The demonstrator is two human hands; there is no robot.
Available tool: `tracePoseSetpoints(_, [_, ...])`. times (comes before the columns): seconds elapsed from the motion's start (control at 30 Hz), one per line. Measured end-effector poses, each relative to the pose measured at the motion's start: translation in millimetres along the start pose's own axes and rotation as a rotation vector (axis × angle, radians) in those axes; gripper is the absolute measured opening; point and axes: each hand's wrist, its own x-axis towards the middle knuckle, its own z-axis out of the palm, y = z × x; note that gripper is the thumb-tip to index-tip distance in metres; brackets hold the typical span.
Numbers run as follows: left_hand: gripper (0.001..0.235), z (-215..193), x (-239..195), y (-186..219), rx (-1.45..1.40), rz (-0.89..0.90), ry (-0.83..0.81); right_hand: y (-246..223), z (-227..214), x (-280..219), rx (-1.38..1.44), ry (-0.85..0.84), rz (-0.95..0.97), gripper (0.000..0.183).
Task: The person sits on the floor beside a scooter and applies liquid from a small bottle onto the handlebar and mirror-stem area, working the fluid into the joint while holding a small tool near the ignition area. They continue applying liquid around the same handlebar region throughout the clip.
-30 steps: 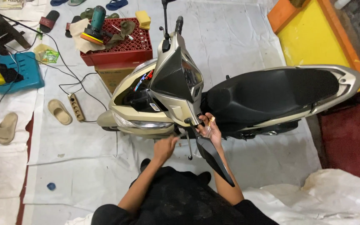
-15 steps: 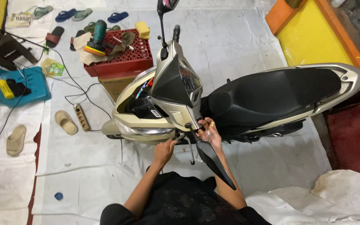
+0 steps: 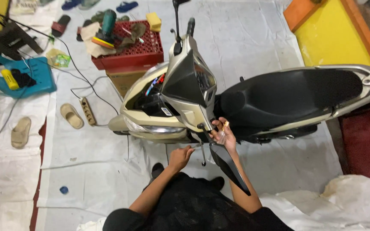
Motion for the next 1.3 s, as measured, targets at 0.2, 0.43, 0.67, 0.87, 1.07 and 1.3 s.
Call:
tracePoseSetpoints(0.2, [0.044, -22, 16, -4, 0.066, -0.114, 0.006, 0, 5, -2, 0.053, 0.001, 0.01, 0.037])
tracePoseSetpoints(0.43, [0.044, -1, -7, 12, -0.039, -0.091, -0.132, -4, 3, -5, -0.013, 0.037, 0.011, 0.037])
tracePoseSetpoints(0.67, [0.045, -13, 4, 2, 0.006, -0.056, -0.042, 2, 1, -2, -0.024, 0.025, -0.016, 0.037])
tracePoseSetpoints(0.87, [0.044, -8, 2, -4, -0.024, -0.052, 0.0, 2, 5, -4, -0.029, 0.056, -0.009, 0.036])
tracePoseSetpoints(1.07, [0.043, -10, -6, 4, -0.039, -0.076, -0.142, 1, 12, -3, -0.035, 0.065, -0.007, 0.036])
tracePoseSetpoints(1.3, [0.045, -5, 13, -23, 0.082, -0.129, -0.038, 4, 4, -1, -0.078, 0.083, -0.023, 0.039])
